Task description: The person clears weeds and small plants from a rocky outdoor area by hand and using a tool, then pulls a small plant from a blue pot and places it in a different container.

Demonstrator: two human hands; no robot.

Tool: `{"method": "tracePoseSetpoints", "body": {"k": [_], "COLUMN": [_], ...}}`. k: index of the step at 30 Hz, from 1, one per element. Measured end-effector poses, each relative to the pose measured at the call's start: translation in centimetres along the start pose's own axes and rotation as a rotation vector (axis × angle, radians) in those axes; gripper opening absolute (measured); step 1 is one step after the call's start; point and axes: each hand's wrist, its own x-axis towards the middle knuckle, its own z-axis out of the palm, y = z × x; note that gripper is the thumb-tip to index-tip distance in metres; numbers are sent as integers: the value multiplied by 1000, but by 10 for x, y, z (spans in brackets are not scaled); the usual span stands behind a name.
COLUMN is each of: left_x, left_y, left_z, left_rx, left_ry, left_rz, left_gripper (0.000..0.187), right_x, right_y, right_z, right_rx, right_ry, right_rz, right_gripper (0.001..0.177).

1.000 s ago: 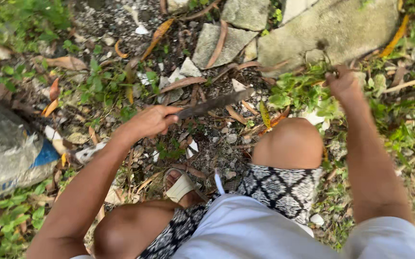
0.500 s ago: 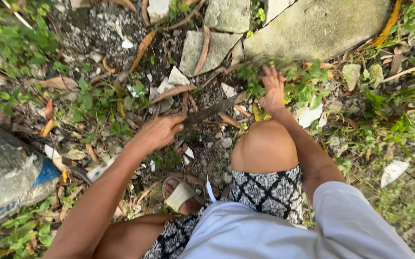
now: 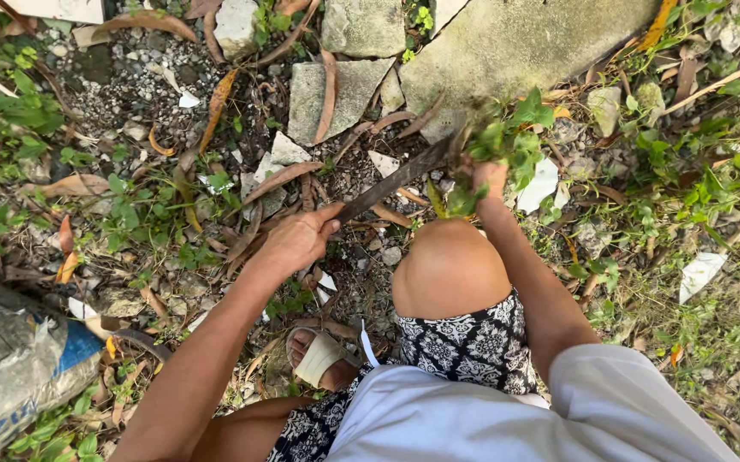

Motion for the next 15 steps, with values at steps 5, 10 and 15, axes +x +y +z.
{"method": "tracePoseSetpoints", "body": {"k": [5,10,15], "left_x": [-5,3,4], "left_y": [12,12,13], "left_z": [-6,-5,-8], "left_rx": [47,62,59], "left_ry": [-123,-12,-115], "left_rz": [-136,-34,-134], "left_gripper": [46,43,45], "right_x": [-29,-25,-17], "right_y": [-79,-197,-266], "right_z": [-15,-25,-92], "right_rx": [355,125,-136], "right_ry": [-283,3,54], "right_rz": [35,-240,-625], "right_gripper": [4,31,16]}}
